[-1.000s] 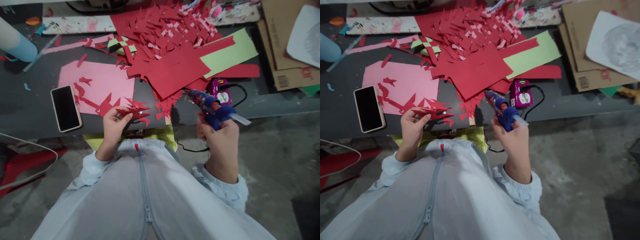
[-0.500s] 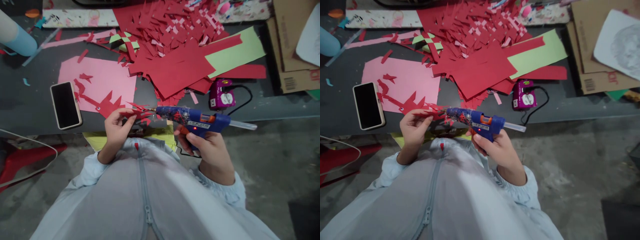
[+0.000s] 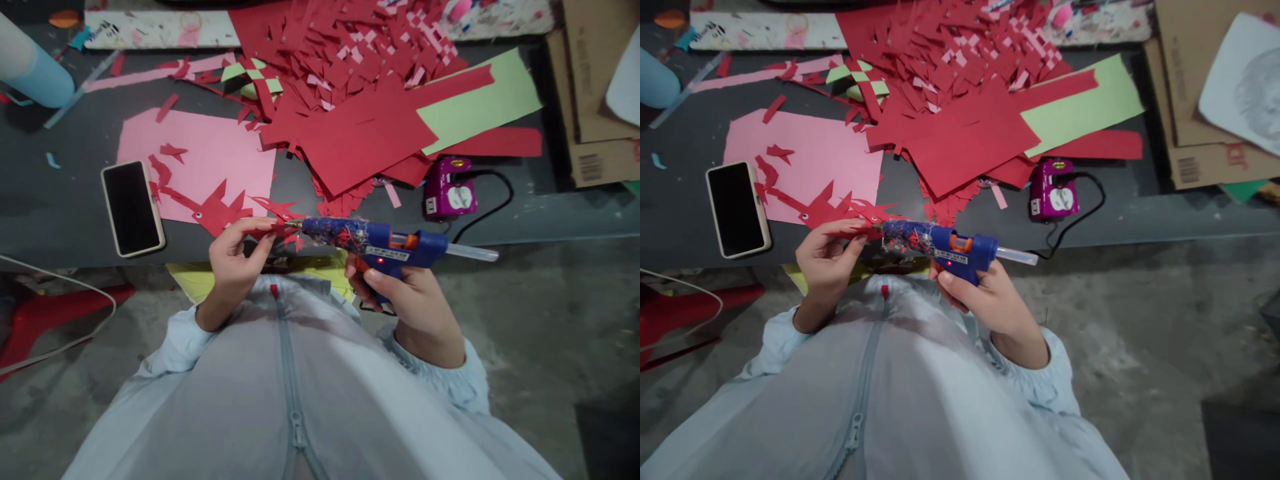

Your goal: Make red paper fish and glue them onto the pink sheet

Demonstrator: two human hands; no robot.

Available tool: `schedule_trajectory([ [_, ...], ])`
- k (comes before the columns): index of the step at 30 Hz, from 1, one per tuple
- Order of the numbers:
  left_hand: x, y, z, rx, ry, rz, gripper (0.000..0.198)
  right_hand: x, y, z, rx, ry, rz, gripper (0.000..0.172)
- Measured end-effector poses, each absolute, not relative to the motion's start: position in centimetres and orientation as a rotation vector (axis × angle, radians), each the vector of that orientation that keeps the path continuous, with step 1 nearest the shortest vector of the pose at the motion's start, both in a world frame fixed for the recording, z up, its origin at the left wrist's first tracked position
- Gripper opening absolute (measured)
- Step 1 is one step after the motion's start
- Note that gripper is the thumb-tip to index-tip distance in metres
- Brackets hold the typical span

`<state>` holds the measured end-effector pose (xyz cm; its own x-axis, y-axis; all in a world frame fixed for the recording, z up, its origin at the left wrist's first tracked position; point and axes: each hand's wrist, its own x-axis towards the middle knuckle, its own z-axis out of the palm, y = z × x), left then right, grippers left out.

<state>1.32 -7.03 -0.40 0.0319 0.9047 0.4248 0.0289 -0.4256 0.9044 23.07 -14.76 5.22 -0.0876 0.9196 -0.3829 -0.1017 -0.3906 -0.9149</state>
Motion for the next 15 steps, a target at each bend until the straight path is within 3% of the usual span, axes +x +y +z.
schedule_trajectory([
  [15, 0.99, -6.76, -0.15, 1.679, 0.975, 1.522, 0.026, 22.90, -15.01, 5.43, -1.429, -0.875, 1.616, 0.034],
])
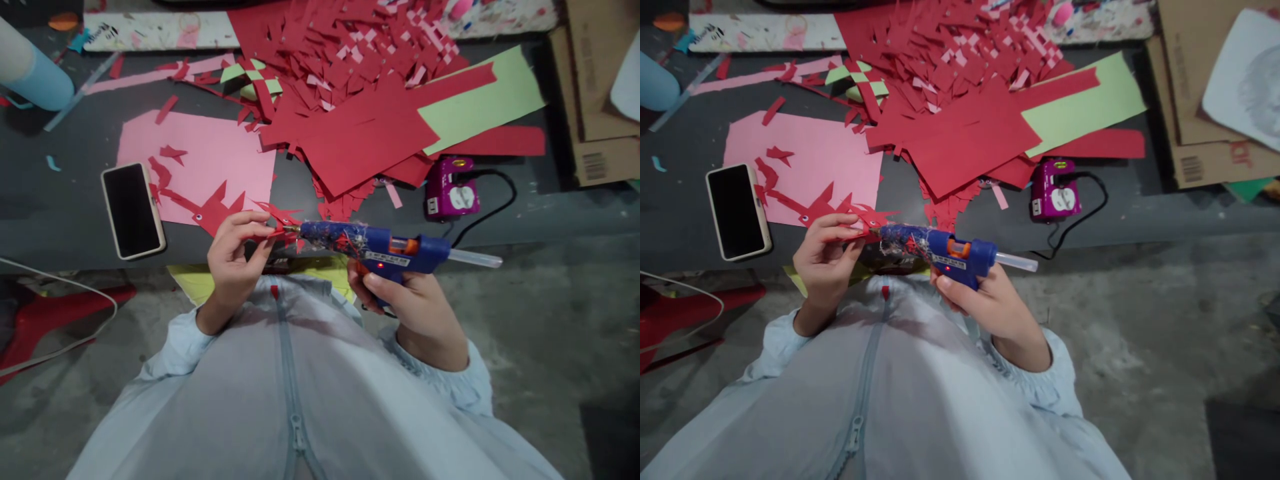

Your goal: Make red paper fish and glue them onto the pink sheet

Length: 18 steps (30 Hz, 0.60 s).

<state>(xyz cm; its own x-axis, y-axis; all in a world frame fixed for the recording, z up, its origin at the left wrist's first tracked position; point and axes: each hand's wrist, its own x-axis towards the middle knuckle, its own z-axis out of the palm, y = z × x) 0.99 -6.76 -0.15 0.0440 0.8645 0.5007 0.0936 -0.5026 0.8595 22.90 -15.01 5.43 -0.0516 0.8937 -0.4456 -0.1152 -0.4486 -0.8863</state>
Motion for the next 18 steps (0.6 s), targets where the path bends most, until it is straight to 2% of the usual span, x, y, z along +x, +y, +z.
schedule_trajectory([
  [18, 1.35, -7.08, -0.08, 1.717, 0.968, 1.559, 0.030, 22.82, -15.07, 5.53, -1.437, -0.881, 1.600, 0.036],
])
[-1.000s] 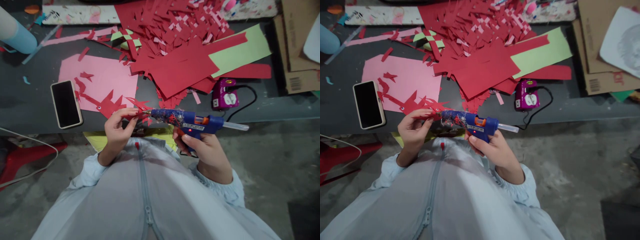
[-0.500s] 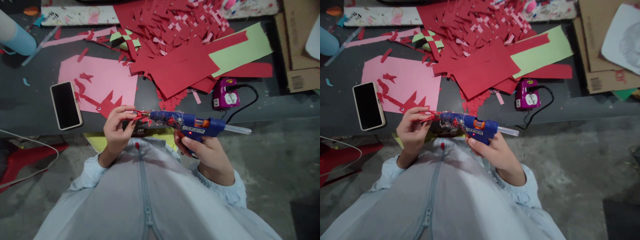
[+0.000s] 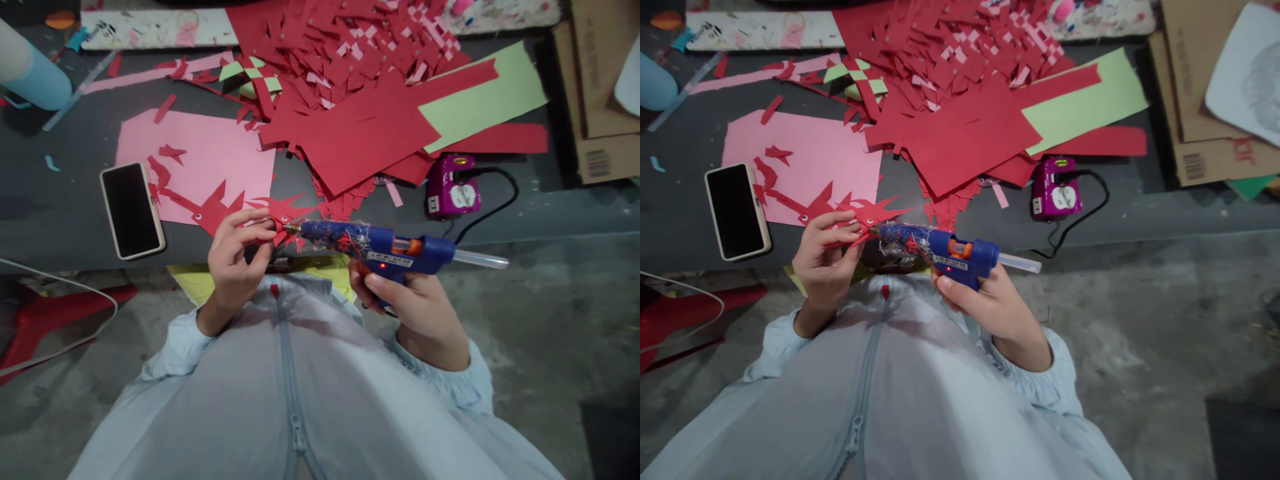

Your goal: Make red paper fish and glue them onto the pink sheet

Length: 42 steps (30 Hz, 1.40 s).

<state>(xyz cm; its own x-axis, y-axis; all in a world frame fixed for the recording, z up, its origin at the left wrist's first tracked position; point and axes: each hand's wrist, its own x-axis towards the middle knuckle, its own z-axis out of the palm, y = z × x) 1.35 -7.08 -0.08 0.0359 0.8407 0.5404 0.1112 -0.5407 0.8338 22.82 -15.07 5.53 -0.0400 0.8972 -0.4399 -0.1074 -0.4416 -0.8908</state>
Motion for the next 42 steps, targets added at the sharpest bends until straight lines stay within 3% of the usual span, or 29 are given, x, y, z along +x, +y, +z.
schedule_trajectory([
  [20, 0.95, -7.29, -0.04, 1.749, 1.022, 1.496, 0.016, 22.83, -15.02, 5.76, -1.457, -0.981, 1.593, 0.034],
  [42, 0.99, -7.38, 0.29, 1.698, 0.958, 1.525, 0.026, 23.08, -15.08, 5.88, -1.406, -1.054, 1.603, 0.031],
])
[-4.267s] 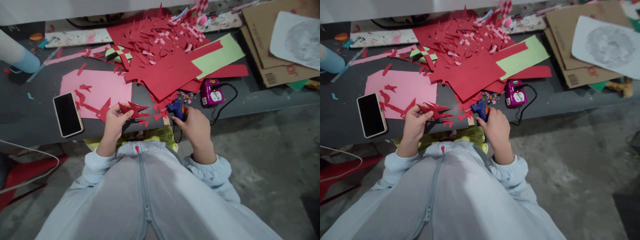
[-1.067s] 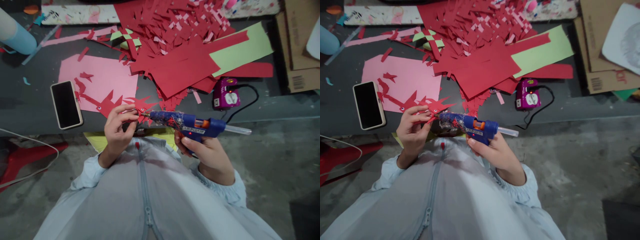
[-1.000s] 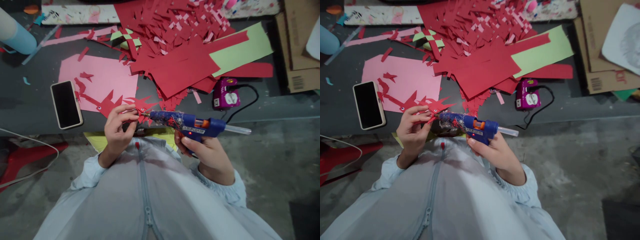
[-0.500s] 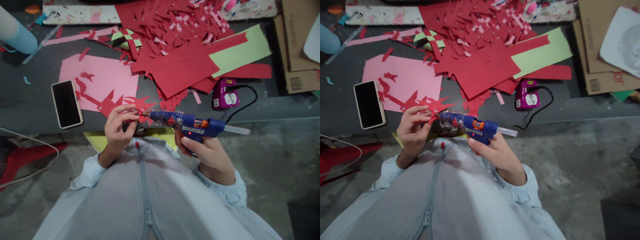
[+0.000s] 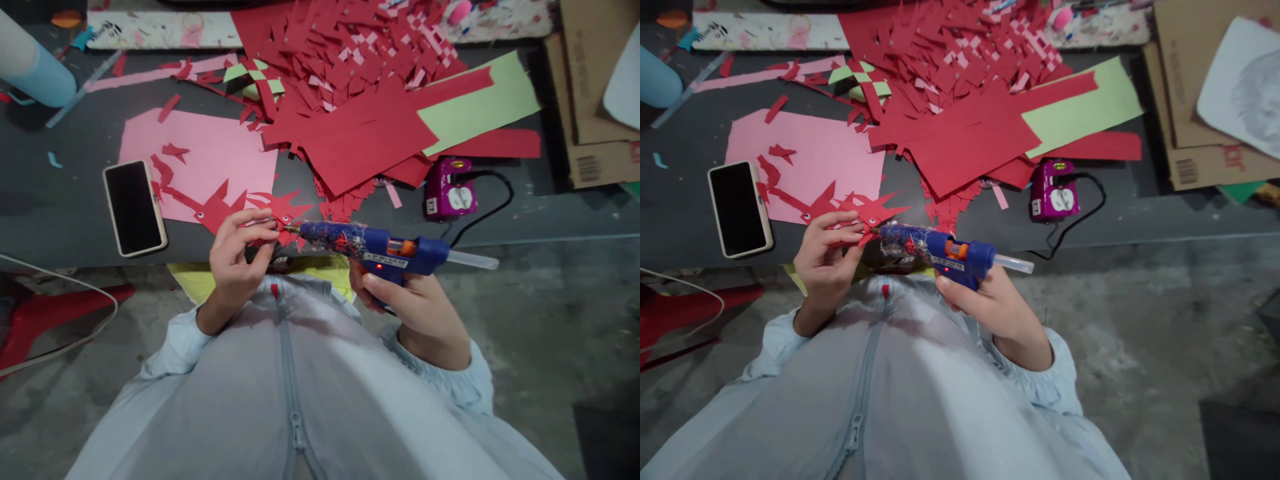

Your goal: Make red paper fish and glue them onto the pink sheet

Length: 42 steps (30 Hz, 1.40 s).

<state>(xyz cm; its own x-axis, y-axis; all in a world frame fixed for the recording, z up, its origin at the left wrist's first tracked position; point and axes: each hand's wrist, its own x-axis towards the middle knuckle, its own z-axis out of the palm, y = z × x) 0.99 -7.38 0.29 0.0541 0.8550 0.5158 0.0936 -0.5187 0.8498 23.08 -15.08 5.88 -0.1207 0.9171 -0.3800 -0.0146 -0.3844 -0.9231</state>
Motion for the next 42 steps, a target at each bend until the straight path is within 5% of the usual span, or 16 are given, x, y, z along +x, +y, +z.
schedule_trajectory([
  [42, 0.8, -7.0, -0.3, 1.504, 0.946, 1.516, 0.015, 24.1, -14.9, 5.4, -1.248, -1.007, 1.499, 0.026],
])
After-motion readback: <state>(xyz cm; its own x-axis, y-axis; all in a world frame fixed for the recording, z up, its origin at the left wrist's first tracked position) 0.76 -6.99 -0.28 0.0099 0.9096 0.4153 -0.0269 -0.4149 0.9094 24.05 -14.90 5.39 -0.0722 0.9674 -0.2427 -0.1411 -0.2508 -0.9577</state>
